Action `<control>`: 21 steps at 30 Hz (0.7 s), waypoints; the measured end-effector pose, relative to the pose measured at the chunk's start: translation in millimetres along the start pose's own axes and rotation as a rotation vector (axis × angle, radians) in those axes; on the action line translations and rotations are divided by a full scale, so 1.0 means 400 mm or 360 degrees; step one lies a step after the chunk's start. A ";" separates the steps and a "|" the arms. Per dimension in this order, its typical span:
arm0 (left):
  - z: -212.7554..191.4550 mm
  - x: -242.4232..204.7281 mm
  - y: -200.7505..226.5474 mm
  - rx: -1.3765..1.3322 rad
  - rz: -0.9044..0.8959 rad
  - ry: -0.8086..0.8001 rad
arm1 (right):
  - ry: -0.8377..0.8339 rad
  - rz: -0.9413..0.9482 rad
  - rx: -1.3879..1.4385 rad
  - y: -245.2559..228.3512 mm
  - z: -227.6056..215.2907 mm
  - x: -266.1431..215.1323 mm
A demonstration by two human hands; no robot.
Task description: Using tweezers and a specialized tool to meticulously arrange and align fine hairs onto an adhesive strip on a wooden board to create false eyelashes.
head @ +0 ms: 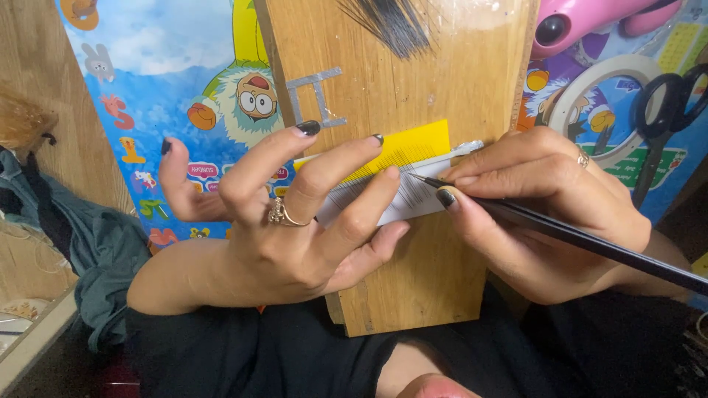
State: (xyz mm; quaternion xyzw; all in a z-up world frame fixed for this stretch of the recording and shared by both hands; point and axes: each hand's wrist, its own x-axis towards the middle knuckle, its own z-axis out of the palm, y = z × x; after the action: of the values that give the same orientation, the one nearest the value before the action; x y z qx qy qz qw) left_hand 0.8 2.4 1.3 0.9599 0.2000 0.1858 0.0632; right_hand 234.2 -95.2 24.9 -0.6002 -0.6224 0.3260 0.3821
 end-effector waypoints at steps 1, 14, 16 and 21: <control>0.001 0.006 0.000 0.0006 0.0010 0.0015 | -0.0010 -0.0002 0.0001 0.002 -0.001 -0.002; 0.001 0.009 0.004 0.0304 0.0232 -0.0074 | 0.0015 -0.0013 0.0207 0.027 -0.011 -0.026; -0.003 0.006 0.006 0.0451 0.0285 -0.0072 | 0.0172 0.0006 0.0364 0.040 0.013 -0.033; -0.013 -0.009 0.026 0.0483 0.0368 0.0082 | 0.0651 0.0037 0.0703 0.034 0.045 -0.043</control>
State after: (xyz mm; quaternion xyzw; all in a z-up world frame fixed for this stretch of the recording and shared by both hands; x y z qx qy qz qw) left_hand -0.7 -8.2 6.8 0.9700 0.1156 0.1840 -0.1091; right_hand 225.1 -110.3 2.9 -0.5630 -0.4396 0.3302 0.6171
